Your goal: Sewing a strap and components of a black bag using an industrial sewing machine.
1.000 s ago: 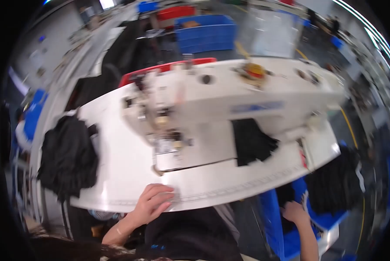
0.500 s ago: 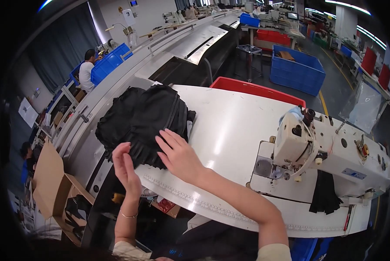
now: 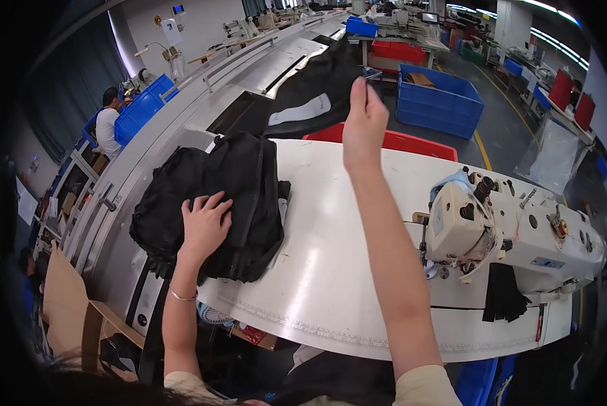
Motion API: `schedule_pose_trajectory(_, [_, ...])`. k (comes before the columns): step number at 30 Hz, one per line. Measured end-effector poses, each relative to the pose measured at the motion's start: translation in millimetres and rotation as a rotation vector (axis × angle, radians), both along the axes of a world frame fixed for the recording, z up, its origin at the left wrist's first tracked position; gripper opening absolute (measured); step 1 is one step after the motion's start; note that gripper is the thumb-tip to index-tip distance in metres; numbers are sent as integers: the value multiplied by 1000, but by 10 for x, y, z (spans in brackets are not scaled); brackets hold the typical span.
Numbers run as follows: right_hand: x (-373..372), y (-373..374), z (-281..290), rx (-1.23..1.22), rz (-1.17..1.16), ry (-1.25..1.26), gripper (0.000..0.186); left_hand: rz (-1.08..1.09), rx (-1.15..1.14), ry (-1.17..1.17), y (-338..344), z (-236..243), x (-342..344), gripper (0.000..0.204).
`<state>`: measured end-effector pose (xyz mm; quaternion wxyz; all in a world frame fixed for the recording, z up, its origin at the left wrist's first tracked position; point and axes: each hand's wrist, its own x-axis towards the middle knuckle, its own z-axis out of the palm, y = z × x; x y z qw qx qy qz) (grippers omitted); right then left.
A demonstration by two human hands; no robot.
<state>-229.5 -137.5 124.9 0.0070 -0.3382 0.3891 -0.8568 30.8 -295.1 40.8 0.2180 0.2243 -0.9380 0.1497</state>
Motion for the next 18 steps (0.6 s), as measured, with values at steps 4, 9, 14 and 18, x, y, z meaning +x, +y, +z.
schedule_pose_trajectory(4, [303, 404, 217, 399, -206, 426, 32, -99, 20, 50, -145, 103, -129, 17])
schedule_pose_trajectory(9, [1060, 1275, -641, 671, -183, 967, 19, -88, 136, 95, -49, 86, -28, 12])
schedule_pose_trajectory(14, [1970, 2277, -1597, 1071, -18, 1248, 24, -611, 957, 6, 1433, 130, -215, 14])
schedule_pose_trajectory(18, [2469, 2151, -1511, 1273, 10, 1465, 32, -862, 689, -188, 2310, -397, -328, 35])
